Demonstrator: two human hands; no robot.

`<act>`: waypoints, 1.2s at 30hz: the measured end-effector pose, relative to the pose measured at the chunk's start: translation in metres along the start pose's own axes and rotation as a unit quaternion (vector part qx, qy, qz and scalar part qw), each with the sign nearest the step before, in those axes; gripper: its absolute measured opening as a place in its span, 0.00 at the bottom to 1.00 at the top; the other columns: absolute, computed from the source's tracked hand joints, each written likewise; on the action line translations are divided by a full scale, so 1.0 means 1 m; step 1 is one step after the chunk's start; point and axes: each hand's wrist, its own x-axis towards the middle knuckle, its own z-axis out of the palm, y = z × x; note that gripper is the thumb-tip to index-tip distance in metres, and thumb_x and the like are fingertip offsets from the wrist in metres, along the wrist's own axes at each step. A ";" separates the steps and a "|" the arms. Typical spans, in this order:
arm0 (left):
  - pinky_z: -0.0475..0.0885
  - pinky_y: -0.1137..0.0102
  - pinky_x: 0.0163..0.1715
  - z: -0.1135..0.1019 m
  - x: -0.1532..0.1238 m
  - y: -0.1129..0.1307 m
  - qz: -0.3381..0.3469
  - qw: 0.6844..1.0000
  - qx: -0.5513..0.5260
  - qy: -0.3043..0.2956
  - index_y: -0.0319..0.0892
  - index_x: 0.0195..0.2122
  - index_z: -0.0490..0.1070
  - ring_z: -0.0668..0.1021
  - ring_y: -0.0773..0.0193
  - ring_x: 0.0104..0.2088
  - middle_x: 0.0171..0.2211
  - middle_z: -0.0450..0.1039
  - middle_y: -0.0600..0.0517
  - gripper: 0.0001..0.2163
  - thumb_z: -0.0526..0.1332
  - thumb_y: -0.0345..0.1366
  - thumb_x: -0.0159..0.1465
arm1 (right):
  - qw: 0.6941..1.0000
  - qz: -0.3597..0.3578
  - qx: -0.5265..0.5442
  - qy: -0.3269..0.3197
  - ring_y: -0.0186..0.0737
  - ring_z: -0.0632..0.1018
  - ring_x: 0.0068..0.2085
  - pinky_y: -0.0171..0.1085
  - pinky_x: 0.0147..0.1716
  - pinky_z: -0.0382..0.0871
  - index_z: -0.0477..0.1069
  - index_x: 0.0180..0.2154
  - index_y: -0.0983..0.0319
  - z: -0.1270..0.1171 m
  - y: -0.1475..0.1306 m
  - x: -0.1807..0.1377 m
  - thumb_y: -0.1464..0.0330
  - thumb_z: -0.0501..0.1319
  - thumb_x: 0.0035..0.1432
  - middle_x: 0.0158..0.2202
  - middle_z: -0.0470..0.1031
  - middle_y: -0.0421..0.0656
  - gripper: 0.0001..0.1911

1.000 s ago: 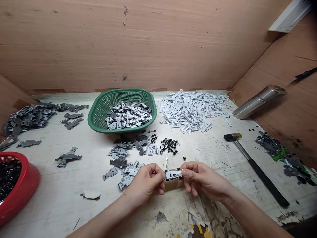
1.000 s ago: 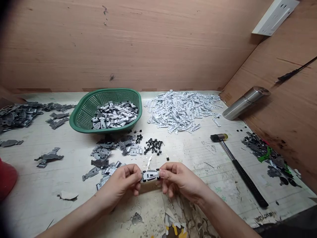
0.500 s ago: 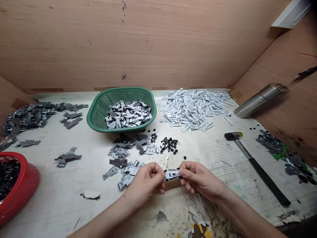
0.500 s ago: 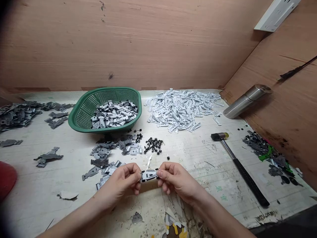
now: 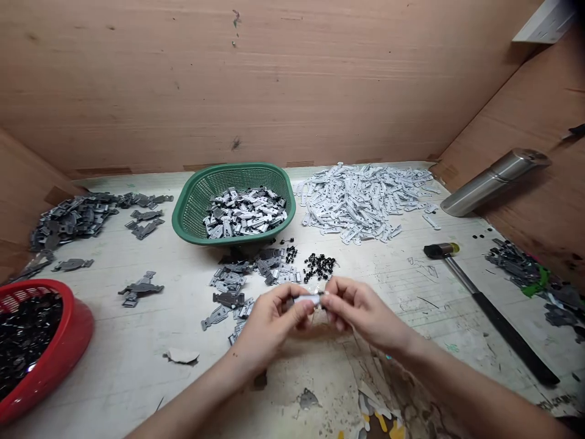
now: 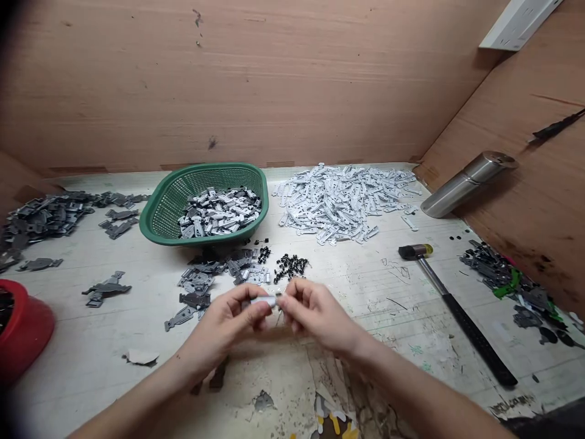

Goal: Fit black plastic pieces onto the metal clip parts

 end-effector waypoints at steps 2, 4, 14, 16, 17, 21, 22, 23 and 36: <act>0.68 0.67 0.37 -0.013 0.002 0.007 0.078 0.993 0.072 0.059 0.41 0.45 0.65 0.72 0.62 0.38 0.39 0.69 0.48 0.16 0.47 0.46 0.64 | 0.997 -0.062 -0.035 0.025 0.26 0.66 0.21 0.26 0.18 0.59 0.65 0.29 0.64 -0.001 -0.028 0.031 0.60 0.60 0.56 0.23 0.68 0.37 0.13; 0.66 0.63 0.40 -0.025 0.005 0.010 0.113 0.958 0.223 0.143 0.42 0.45 0.64 0.70 0.58 0.42 0.41 0.67 0.47 0.16 0.47 0.46 0.64 | 0.987 -0.141 -0.036 0.068 0.26 0.68 0.20 0.27 0.17 0.59 0.66 0.29 0.64 0.000 -0.055 0.069 0.60 0.61 0.54 0.23 0.70 0.38 0.13; 0.66 0.65 0.35 -0.011 0.005 -0.005 0.093 0.811 0.577 0.034 0.44 0.38 0.68 0.67 0.54 0.41 0.39 0.67 0.49 0.11 0.62 0.36 0.54 | 0.859 -0.199 -0.449 0.144 0.31 0.66 0.22 0.31 0.21 0.58 0.65 0.22 0.62 -0.020 -0.049 0.071 0.63 0.59 0.55 0.19 0.67 0.37 0.13; 0.65 0.64 0.35 -0.012 0.003 -0.004 0.062 0.787 0.613 0.028 0.42 0.39 0.68 0.68 0.53 0.41 0.40 0.67 0.48 0.12 0.63 0.32 0.52 | 0.830 -0.147 -0.518 0.143 0.34 0.69 0.25 0.32 0.23 0.60 0.67 0.25 0.62 -0.039 -0.035 0.044 0.69 0.57 0.56 0.23 0.70 0.40 0.08; 0.65 0.64 0.35 -0.014 0.002 -0.003 0.047 0.776 0.629 0.021 0.42 0.38 0.68 0.68 0.54 0.40 0.40 0.67 0.47 0.12 0.62 0.29 0.52 | 0.825 -0.119 -0.537 0.128 0.35 0.71 0.26 0.33 0.25 0.62 0.68 0.26 0.62 -0.048 -0.028 0.032 0.71 0.55 0.56 0.25 0.71 0.41 0.08; 0.63 0.65 0.33 -0.025 0.003 -0.001 0.030 0.764 0.644 -0.024 0.42 0.31 0.68 0.69 0.56 0.37 0.37 0.68 0.48 0.08 0.57 0.23 0.53 | 0.806 -0.079 -0.582 0.074 0.36 0.72 0.29 0.33 0.27 0.64 0.70 0.33 0.62 -0.063 0.002 0.000 0.74 0.53 0.57 0.31 0.71 0.43 0.08; 0.63 0.66 0.33 -0.027 0.004 -0.001 0.034 0.775 0.630 -0.024 0.42 0.30 0.67 0.69 0.56 0.37 0.36 0.68 0.49 0.07 0.57 0.24 0.54 | 0.790 -0.090 -0.602 0.070 0.36 0.72 0.29 0.33 0.27 0.64 0.69 0.34 0.62 -0.062 0.009 -0.004 0.75 0.52 0.57 0.32 0.70 0.43 0.08; 0.63 0.66 0.33 -0.028 0.005 -0.001 0.039 0.791 0.610 -0.019 0.42 0.29 0.67 0.69 0.57 0.36 0.35 0.68 0.50 0.05 0.57 0.25 0.54 | 0.767 -0.107 -0.629 0.067 0.36 0.71 0.30 0.33 0.27 0.63 0.69 0.35 0.62 -0.060 0.016 -0.006 0.76 0.52 0.57 0.32 0.70 0.44 0.09; 0.60 0.77 0.21 -0.004 0.008 -0.008 -0.085 0.994 -0.065 0.030 0.40 0.32 0.68 0.65 0.74 0.18 0.20 0.64 0.59 0.12 0.61 0.44 0.55 | 0.601 -0.229 -0.765 0.013 0.39 0.67 0.29 0.34 0.23 0.60 0.65 0.34 0.63 -0.029 0.026 -0.007 0.86 0.52 0.48 0.30 0.66 0.44 0.15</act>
